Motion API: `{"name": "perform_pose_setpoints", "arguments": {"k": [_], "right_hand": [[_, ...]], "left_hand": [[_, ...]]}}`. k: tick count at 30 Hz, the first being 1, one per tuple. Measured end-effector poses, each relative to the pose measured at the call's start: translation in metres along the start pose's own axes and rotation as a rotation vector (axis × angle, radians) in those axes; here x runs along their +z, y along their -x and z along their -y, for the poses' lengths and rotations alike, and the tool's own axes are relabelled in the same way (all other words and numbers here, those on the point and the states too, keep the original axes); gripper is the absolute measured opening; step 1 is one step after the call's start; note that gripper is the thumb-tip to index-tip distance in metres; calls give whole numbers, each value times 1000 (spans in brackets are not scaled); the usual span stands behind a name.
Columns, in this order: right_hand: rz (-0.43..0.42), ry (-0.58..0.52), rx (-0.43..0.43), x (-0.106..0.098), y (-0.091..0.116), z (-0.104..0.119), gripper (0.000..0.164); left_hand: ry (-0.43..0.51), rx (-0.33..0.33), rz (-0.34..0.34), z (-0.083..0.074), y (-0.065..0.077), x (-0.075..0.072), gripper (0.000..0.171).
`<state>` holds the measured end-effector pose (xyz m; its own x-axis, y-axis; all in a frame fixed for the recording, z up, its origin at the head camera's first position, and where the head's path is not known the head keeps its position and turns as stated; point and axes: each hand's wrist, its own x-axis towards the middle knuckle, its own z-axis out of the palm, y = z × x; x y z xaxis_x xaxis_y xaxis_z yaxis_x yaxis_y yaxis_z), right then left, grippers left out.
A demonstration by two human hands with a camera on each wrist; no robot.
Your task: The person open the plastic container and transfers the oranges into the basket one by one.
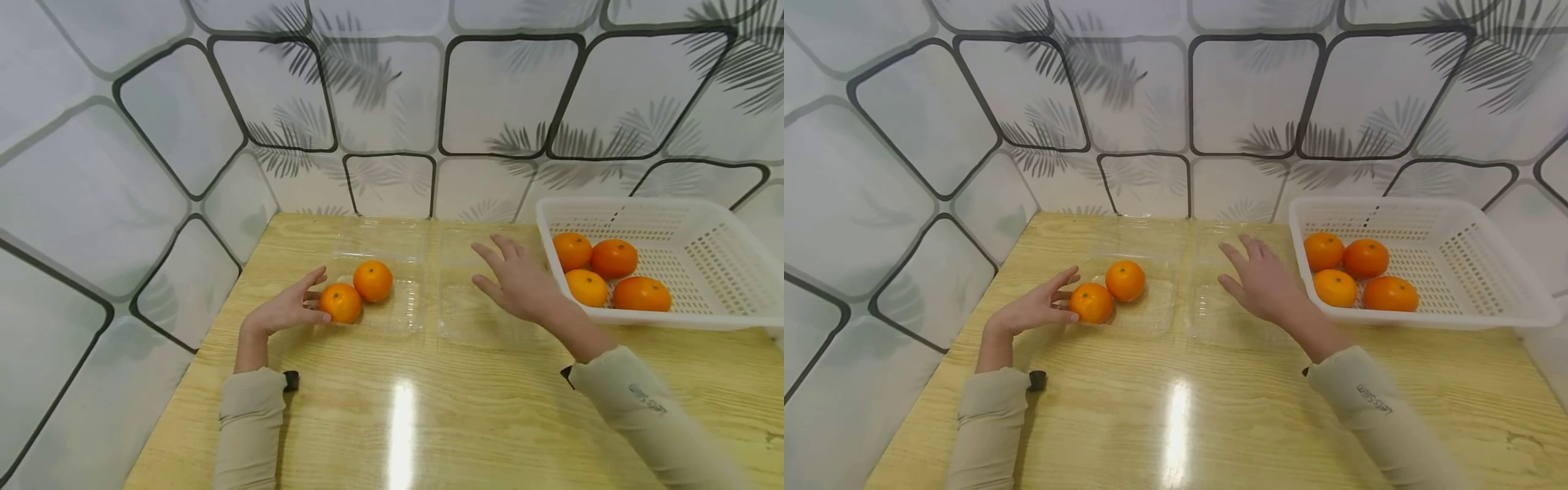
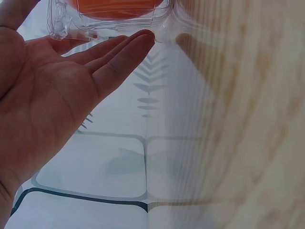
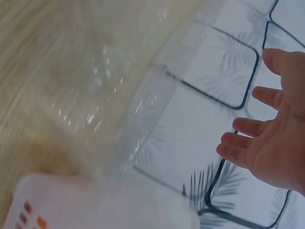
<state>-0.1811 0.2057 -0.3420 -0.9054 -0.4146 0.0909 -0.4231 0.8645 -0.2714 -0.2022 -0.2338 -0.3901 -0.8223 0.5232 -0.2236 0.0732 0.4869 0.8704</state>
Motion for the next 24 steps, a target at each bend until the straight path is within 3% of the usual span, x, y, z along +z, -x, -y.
{"name": "perform_pose_setpoints", "arguments": {"k": [6,24], "right_hand": [[4,-2,-63,19,-7,21,62],[29,-94,-141,47,-35,72,62]], "left_hand": [[14,12,-2,-2,1,1,103],[21,8,1,-4,2,1,101]]}}
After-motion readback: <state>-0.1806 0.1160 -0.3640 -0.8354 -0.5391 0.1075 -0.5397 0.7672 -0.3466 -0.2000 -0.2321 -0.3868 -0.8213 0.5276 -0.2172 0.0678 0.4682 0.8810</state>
